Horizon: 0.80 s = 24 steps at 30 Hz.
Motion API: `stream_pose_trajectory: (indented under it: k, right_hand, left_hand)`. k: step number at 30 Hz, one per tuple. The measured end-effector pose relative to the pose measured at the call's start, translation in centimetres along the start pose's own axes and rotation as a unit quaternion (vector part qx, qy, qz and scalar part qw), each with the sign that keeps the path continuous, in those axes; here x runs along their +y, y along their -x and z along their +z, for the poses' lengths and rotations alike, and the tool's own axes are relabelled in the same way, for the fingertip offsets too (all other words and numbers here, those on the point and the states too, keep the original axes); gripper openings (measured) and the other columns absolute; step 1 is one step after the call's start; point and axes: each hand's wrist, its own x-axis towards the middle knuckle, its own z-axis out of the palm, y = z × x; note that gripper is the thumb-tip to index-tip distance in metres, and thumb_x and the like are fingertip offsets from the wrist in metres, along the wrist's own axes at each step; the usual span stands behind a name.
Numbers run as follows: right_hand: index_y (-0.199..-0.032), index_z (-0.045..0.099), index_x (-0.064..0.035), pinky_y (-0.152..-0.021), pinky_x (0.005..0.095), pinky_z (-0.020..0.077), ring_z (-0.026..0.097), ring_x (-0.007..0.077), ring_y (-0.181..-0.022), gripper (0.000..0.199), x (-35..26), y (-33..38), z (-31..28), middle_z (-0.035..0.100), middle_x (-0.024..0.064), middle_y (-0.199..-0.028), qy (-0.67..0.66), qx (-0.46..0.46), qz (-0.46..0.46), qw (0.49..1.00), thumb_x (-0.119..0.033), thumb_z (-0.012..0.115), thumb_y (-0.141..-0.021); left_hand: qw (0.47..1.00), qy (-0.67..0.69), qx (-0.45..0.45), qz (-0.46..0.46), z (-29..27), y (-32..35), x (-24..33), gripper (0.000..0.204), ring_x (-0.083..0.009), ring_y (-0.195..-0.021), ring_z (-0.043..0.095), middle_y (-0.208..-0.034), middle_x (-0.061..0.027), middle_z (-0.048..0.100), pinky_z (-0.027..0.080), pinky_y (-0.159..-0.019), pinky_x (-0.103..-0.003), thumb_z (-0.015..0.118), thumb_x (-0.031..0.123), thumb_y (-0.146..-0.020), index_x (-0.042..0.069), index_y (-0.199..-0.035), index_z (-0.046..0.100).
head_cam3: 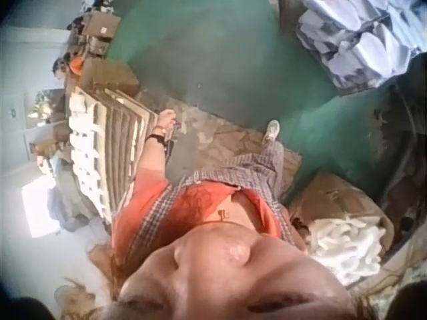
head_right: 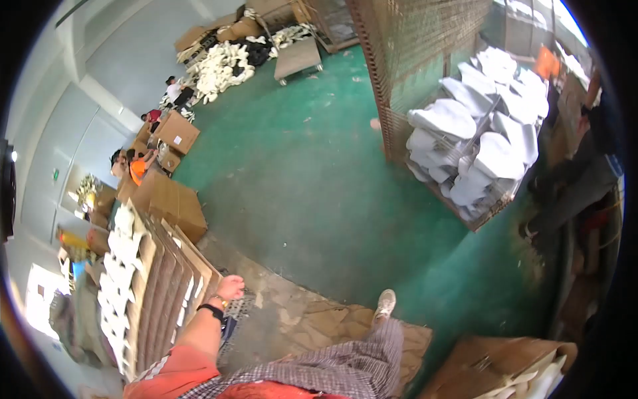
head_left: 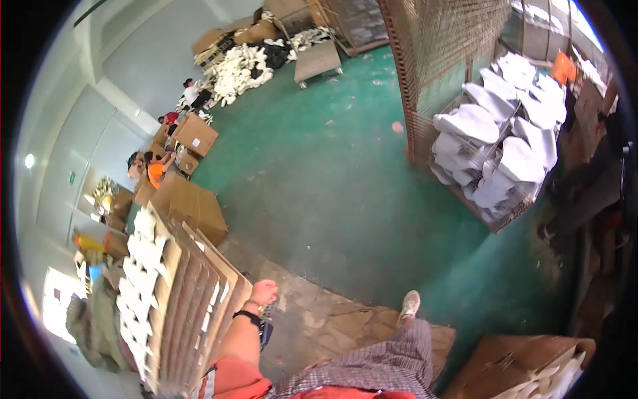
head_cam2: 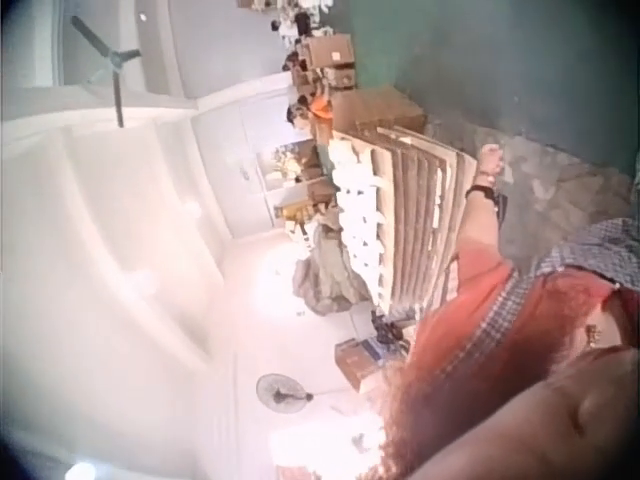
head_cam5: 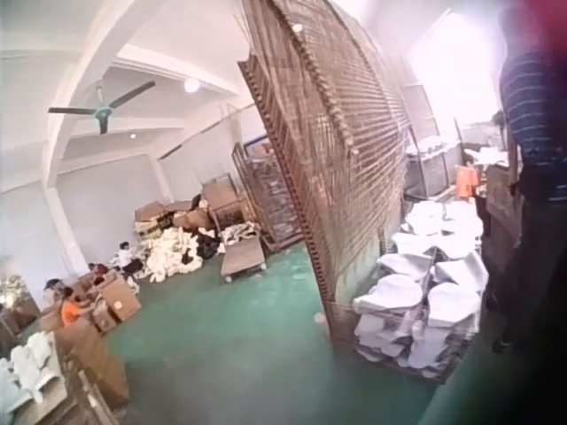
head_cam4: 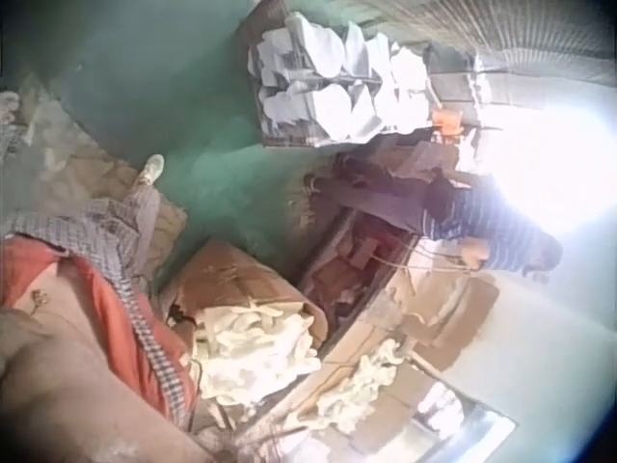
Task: The person is spraying and sorting foam bicycle seat cushions in a manufacturing facility.
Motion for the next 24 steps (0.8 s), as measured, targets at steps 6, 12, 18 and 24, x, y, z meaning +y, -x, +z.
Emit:
stream_pose_trajectory:
  k: [6, 12, 18, 24]
  right_hand:
    - [-0.101, 0.065, -0.0143, -0.075, 0.0375, 0.0501, 0.062, 0.0246, -0.094, 0.029, -7.1, -1.3, -5.4, 0.064, 0.0121, -0.098, 0.057, -0.028, -0.006, 0.998, -0.032, 0.051, -0.082]
    - [-0.101, 0.064, -0.0135, -0.076, 0.0375, 0.0500, 0.061, 0.0252, -0.095, 0.030, -13.5, -2.2, -11.1, 0.064, 0.0128, -0.100, 0.137, -0.043, -0.051, 0.988, -0.033, 0.051, -0.083]
    - [-0.102, 0.064, -0.0127, -0.077, 0.0375, 0.0499, 0.061, 0.0258, -0.096, 0.031, -23.7, -2.9, -15.5, 0.063, 0.0134, -0.102, 0.167, -0.002, -0.050, 0.985, -0.033, 0.051, -0.083]
    - [-0.103, 0.064, -0.0119, -0.078, 0.0375, 0.0498, 0.060, 0.0264, -0.098, 0.032, -31.4, 2.0, -13.4, 0.063, 0.0141, -0.104, 0.178, -0.016, -0.023, 0.984, -0.034, 0.051, -0.083]
  left_hand:
    - [0.996, -0.072, -0.037, -0.027, 0.4, -8.7, 10.1, 0.027, -0.0135, -0.056, 0.058, -0.080, -0.0059, 0.061, 0.045, -0.046, -0.025, 0.062, 0.012, -0.077, 0.002, -0.101, 0.058]
    - [0.994, -0.024, 0.008, -0.104, -8.2, -9.8, 10.4, 0.022, -0.0163, -0.053, 0.056, -0.072, -0.0053, 0.059, 0.046, -0.045, -0.028, 0.065, 0.011, -0.076, 0.003, -0.096, 0.059]
    - [0.978, -0.029, 0.033, -0.205, -18.9, -15.4, 5.5, 0.006, -0.0175, -0.056, 0.060, -0.065, -0.0041, 0.059, 0.049, -0.050, -0.027, 0.063, 0.013, -0.070, 0.007, -0.071, 0.062]
    - [0.791, -0.587, -0.088, 0.147, -25.0, -32.9, 12.2, 0.007, -0.0245, -0.060, 0.061, -0.061, -0.0069, 0.059, 0.049, -0.053, -0.038, 0.062, 0.016, -0.063, 0.010, -0.065, 0.062]
